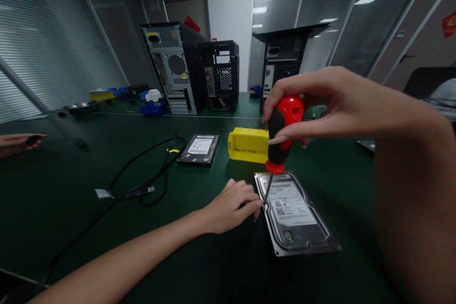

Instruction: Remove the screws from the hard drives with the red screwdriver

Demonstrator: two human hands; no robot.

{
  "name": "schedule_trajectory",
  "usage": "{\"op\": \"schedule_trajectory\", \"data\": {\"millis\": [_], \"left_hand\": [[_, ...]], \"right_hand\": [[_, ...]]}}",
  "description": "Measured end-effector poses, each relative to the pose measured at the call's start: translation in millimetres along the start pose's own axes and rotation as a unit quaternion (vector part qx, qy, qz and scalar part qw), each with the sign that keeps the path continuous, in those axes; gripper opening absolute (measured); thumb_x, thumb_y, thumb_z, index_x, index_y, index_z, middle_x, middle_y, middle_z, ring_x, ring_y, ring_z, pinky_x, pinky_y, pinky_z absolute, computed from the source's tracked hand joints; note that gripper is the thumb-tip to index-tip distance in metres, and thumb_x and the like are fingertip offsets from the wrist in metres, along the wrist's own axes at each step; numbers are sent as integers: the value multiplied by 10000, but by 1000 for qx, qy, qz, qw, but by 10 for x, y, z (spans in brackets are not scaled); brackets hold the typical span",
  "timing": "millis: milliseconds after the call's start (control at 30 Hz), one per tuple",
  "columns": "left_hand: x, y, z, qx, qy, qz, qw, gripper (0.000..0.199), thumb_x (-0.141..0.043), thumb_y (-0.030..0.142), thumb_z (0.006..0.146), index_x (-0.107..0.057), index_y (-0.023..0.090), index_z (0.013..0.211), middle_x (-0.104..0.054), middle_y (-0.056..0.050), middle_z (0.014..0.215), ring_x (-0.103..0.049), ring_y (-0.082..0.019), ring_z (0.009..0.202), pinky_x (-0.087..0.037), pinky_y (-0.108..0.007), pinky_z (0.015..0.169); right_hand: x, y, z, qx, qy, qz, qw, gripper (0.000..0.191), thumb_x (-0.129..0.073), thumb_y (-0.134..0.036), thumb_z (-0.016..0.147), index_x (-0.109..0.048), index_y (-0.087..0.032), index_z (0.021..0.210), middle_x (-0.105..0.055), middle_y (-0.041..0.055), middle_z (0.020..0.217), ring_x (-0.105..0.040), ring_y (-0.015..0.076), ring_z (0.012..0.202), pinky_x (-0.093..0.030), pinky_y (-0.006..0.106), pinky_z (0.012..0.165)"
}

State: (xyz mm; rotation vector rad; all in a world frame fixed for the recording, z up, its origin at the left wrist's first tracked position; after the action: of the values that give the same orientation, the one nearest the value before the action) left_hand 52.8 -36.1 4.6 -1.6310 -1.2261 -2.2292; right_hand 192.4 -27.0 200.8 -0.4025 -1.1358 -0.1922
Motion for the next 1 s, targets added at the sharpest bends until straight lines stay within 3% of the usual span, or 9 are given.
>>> {"op": "schedule_trajectory", "data": {"millis": [267, 733, 1000], "left_hand": [[0, 13, 3, -13, -19, 0, 1000, 415, -310, 309, 1017, -606, 183, 755, -577, 14, 819, -477, -157, 863, -248, -317, 794], [-10, -9, 26, -19, -23, 14, 999, 425, -313, 326, 1016, -600, 184, 736, -569, 19, 789, -468, -157, 841, -237, -320, 773], [-18, -5, 20, -14, -19, 15, 1000, 422, -324, 316, 1015, -593, 177, 721, -568, 22, 783, -471, -153, 837, -235, -323, 775]], "right_hand": [[-5, 38, 1, -1, 2, -8, 1000, 350, -580, -476, 835, -634, -166, 987, -645, -6, 909, -648, 67, 653, -522, 147, 489], [3, 41, -5, -33, 4, 2, 999, 313, -610, -503, 799, -637, -229, 949, -665, 16, 939, -653, 130, 716, -556, 225, 580], [5, 32, -53, -35, -25, 7, 999, 259, -560, -369, 844, -626, -242, 1060, -640, 0, 961, -639, 101, 677, -505, 202, 498]]}}
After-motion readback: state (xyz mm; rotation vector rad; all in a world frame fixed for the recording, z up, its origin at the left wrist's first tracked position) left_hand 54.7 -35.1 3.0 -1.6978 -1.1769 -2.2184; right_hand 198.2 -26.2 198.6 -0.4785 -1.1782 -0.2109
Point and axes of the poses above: each hand's wrist, its own z-axis towards the middle knuckle, its own x-axis out of the back of the hand, y = z × x, the point moved 4 cm from there along z, towards the middle knuckle
